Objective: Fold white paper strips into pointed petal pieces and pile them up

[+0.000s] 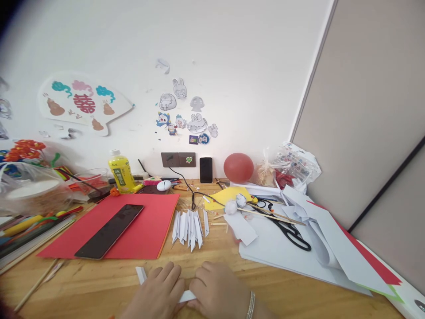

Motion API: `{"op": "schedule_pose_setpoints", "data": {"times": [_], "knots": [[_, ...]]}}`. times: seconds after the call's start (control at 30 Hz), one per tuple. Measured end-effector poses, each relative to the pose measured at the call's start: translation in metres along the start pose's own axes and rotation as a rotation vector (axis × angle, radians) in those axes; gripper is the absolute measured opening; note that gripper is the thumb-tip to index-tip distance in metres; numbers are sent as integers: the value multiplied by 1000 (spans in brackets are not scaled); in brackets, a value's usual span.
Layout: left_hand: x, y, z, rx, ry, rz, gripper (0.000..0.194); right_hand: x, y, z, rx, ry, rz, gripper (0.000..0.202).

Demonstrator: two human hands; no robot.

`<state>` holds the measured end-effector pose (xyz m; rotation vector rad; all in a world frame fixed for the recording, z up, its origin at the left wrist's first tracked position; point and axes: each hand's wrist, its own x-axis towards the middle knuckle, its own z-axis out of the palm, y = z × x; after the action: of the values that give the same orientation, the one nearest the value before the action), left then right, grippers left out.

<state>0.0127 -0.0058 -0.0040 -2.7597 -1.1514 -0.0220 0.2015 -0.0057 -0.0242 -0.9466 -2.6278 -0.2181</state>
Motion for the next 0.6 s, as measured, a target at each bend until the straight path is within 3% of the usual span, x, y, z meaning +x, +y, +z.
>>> {"op": "schedule_pose_setpoints", "data": {"times": [0.27,0.33,0.47,0.6], "knots": [[-2,-10,12,-23,308,180,18,0,2,-1,-46,44,-15,28],[-2,-12,12,-48,339,189,23,-1,4,-1,-34,50,-5,28],[-2,-14,11,-121,302,126,23,-4,9,1,-7,49,14,31],[-3,-16,5,-327,176,2,18,-4,13,-5,89,107,47,44]]}}
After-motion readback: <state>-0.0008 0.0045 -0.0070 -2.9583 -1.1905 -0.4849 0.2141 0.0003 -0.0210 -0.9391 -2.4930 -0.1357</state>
